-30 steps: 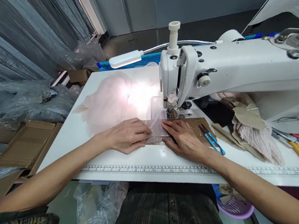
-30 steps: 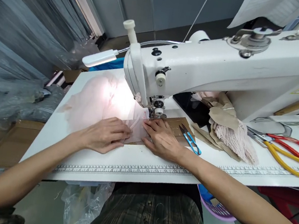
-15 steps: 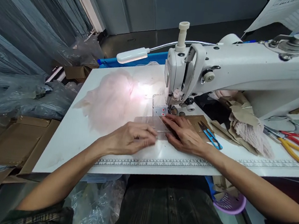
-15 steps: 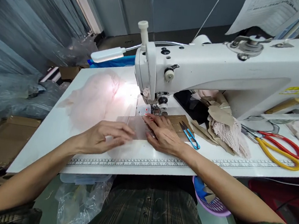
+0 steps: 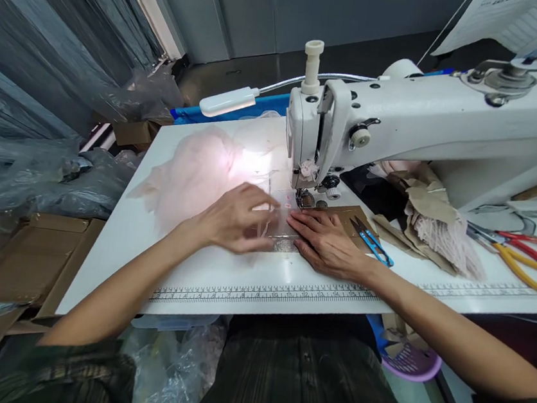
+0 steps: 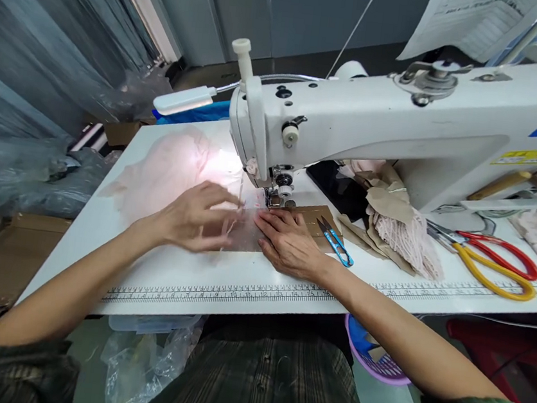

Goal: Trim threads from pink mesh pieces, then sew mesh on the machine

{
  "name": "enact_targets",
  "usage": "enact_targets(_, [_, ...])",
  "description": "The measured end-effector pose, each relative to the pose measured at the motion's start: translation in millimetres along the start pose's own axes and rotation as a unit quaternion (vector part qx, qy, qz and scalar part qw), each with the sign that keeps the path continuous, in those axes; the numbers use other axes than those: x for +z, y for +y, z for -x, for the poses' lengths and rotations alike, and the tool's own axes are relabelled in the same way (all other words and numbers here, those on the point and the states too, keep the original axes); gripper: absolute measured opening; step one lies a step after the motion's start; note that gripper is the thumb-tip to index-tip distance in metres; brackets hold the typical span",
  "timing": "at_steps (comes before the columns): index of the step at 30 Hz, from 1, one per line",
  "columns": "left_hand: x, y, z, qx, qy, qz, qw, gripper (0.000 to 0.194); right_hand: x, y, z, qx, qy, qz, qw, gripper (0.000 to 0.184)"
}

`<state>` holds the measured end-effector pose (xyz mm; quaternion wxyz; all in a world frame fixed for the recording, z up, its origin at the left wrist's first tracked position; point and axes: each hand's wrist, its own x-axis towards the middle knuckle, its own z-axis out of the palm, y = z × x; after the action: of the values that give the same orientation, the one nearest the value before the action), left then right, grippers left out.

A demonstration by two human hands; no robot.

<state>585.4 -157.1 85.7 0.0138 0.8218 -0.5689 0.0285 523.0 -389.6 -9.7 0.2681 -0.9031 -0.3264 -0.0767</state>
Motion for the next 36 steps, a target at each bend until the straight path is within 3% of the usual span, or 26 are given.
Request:
enact_targets(2, [-0.9, 11, 17, 0.078, -0.012, 0.021, 0.997, 0.037, 1, 1, 0, 0.0, -0.002, -0.002, 1.0, 0.051])
enact_targets(4, [7.4, 19, 28, 0.101, 0.01, 0.009, 0.995, 0.02, 2, 1, 0, 0.002, -0.005, -0.009, 1.0, 0.054])
enact_targets(9, [34.8, 16, 16, -0.004, 0.138, 0.002, 0.99, 0.012, -7, 10, 1, -0.008, -0.002, -0.087, 0.996, 0.065])
enact_targets(12, [37.0, 13, 1, -0.026, 0.128, 0.023, 0.991, 0.027, -17, 18, 8, -0.005, 0.051, -0.137, 0.989, 0.05])
enact_targets(14, [34.7, 15, -3, -0.027, 0.109, 0.032, 0.993, 0.027, -20, 19, 15, -0.011, 0.075, -0.138, 0.988, 0.038])
enact_targets(16, [31.5, 18, -4, -0.039, 0.124, 0.049, 0.99, 0.018, -19, 12, 20, -0.027, 0.062, -0.117, 0.991, 0.034])
enact_targets(21, [27.0, 27, -4, -0.075, 0.249, 0.067, 0.963, 0.011, -13, -17, 21, -0.061, -0.017, -0.073, 0.995, 0.039])
enact_targets(24, [31.2, 31, -4, 0.01, 0.202, 0.055, 0.978, 0.009, -18, -16, 15, -0.084, -0.043, -0.127, 0.987, 0.036])
enact_targets(28, [39.3, 32, -1, 0.059, 0.132, 0.042, 0.989, 0.014, -29, 17, 2, -0.057, -0.001, -0.192, 0.98, 0.035])
enact_targets(32, [41.0, 30, 1, 0.06, 0.142, 0.039, 0.987, 0.015, -24, 41, -11, -0.048, 0.038, -0.1, 0.993, 0.037])
enact_targets(36, [40.4, 29, 0, 0.053, 0.175, 0.008, 0.983, 0.013, -10, 40, -16, -0.058, 0.033, -0.025, 0.997, 0.038])
